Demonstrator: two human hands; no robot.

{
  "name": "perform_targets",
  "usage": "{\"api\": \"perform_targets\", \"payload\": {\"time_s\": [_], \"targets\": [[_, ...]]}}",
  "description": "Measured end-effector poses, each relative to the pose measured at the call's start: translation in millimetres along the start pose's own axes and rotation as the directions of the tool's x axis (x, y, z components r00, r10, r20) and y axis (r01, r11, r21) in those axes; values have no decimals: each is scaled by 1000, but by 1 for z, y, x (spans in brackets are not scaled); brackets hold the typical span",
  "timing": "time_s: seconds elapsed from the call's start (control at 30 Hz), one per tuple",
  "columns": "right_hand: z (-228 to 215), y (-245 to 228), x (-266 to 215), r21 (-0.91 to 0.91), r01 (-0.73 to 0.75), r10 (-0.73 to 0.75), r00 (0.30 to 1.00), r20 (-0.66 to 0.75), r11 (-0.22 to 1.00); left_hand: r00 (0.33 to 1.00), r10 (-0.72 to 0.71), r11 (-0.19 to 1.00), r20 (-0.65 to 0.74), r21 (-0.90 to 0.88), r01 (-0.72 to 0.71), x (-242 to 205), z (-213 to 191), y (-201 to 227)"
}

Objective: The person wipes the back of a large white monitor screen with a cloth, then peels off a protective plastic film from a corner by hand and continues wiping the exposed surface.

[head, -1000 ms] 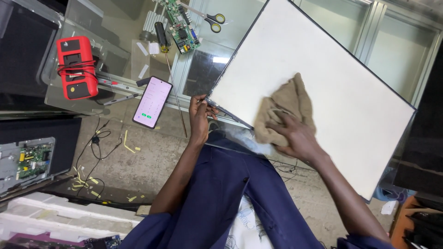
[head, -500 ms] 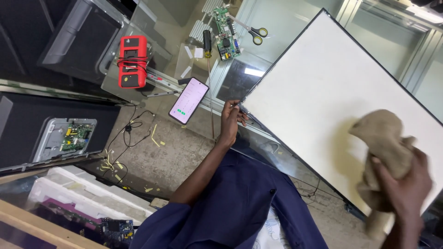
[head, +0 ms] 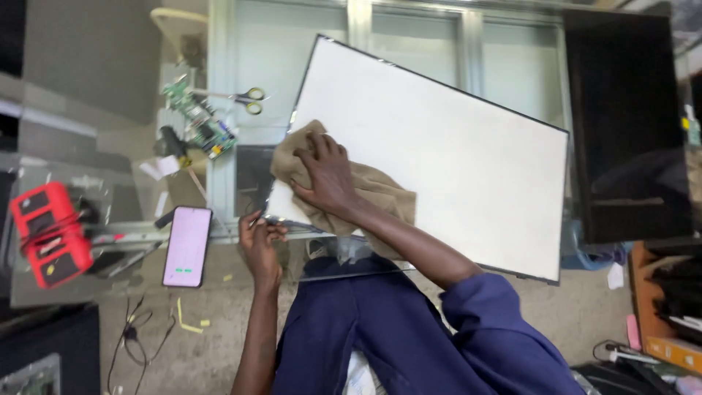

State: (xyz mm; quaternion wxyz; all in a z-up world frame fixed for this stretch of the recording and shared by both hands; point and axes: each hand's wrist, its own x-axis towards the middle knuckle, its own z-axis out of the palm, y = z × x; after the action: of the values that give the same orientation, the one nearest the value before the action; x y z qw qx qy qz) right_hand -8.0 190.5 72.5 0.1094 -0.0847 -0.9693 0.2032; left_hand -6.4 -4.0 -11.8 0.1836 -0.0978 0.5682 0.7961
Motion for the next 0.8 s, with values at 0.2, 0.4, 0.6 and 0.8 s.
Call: {"api": "perform_targets", "payload": {"time_s": [0.2,0.4,0.6,0.8], "targets": [[3,65,56,13,-201,201,966,-164,979,999,52,997,4,65,-52,4,-10,-4],[-24,191,58,-7,-444,420,853,-310,896,993,62,991,-105,123,-49,-2,-1,5],[-73,314,-32,-73,-636,541,706,-457,768,964,136,983,-230,152,-103,3,-2,-11],[-138,404,-136,5,-813,722,515,-463,583,964,204,954,-169,255,-157,42,-60,-48]]}}
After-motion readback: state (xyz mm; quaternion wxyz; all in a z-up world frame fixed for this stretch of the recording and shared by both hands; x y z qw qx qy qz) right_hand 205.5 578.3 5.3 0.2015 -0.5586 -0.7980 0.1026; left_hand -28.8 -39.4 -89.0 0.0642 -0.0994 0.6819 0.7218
